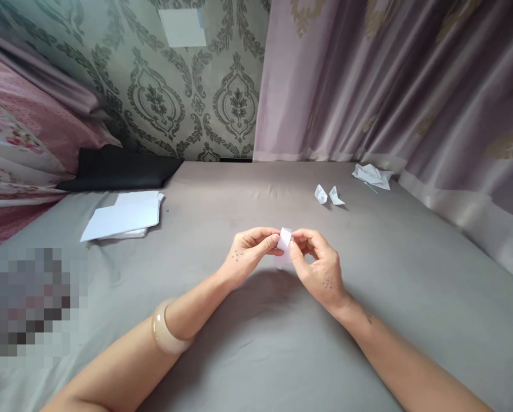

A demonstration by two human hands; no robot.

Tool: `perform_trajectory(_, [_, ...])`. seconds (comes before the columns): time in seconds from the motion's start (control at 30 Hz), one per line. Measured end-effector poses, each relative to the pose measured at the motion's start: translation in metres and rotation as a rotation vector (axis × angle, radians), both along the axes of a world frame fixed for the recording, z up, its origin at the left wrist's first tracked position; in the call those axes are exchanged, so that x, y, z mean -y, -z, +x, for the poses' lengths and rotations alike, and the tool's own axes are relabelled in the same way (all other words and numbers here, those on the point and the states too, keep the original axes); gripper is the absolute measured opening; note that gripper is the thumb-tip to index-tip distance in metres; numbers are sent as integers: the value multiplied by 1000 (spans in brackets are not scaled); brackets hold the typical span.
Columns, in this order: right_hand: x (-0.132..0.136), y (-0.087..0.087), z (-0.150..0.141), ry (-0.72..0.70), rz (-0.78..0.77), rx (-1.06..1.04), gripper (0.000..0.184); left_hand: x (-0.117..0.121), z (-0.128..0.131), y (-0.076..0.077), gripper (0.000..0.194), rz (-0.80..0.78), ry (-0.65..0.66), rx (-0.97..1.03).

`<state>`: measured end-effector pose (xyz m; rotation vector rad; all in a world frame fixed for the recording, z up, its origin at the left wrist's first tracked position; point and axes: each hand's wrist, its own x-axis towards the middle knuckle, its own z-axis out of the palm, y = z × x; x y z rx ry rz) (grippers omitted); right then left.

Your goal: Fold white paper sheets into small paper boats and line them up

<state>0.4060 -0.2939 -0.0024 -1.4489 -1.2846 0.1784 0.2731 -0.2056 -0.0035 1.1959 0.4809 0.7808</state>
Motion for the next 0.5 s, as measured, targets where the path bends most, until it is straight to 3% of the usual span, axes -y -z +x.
perform_trajectory(0.33, [2, -5, 2, -114, -30, 74, 22, -2, 0, 2, 27, 5, 12, -14])
perform_trajectory(0.5, [1, -7, 1, -84, -38, 68, 16, -2, 0, 1, 24, 29, 29, -14])
